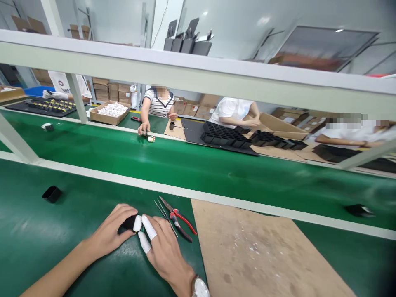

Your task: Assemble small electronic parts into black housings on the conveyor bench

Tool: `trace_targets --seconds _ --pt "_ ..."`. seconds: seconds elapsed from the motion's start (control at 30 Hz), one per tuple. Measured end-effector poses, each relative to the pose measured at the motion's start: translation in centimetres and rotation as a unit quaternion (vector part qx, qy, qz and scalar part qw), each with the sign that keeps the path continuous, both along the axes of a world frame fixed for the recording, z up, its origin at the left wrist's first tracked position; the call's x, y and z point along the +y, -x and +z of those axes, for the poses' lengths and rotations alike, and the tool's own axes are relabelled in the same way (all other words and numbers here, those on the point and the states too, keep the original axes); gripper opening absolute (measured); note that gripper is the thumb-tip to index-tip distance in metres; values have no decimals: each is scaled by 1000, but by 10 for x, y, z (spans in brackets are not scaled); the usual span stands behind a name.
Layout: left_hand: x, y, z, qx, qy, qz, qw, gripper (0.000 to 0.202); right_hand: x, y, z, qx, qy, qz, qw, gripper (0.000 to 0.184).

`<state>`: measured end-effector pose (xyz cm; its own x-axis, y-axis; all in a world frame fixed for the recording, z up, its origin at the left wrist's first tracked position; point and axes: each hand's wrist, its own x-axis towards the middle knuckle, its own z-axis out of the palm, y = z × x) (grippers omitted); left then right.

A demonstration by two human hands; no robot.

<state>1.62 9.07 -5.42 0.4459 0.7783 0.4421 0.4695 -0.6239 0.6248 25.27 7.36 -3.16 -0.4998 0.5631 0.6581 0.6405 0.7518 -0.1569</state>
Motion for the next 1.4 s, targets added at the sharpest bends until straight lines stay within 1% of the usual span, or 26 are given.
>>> trace_targets --seconds 0.17,0.3,0.43,0.53,0.6,0.7,0.8,0.93,1.03,1.1,1.17,1.23,1.33,1.4 --pt "1 -2 -5 -3 -24 22 999 45 -1 -1 -4 -2 -8 18 1000 47" --pt "2 0 -12 -4 -53 41 998 46 -1 -2 -6 3 -7 16 1000 44" --pt "3 2 -14 -2 -68 56 996 48 1 -2 -13 -1 0 19 1000 35" --pt "1 -1 -9 -16 -56 45 997 47 3 -1 -15 30 2 27 999 30" --pt "-2 -5 -3 -30 -38 34 998 45 3 0 -14 58 13 47 997 32" --pt "-4 -8 2 -44 -2 27 999 41 3 2 -11 95 52 82 991 36" --pt "-5 -10 3 -53 34 38 997 39 2 4 -8 101 92 101 985 43" --pt "-6 -9 2 -70 57 36 995 43 2 4 -6 81 118 109 984 53" --pt "-6 -8 2 -64 82 19 994 47 4 3 -6 105 131 117 979 53" --pt "-6 -6 2 -32 102 2 994 51 5 3 -8 129 137 120 975 51" --pt "-6 -3 2 8 102 -11 995 50 7 1 -10 138 138 121 973 49" --pt "-7 0 3 28 91 -13 995 45 9 0 -14 135 138 115 974 46" --pt "-8 2 6 8 90 -16 996 36 11 -3 -19 120 146 106 976 42" --pt "-8 2 8 -17 73 -29 997 26 11 -4 -21 115 146 109 976 41"
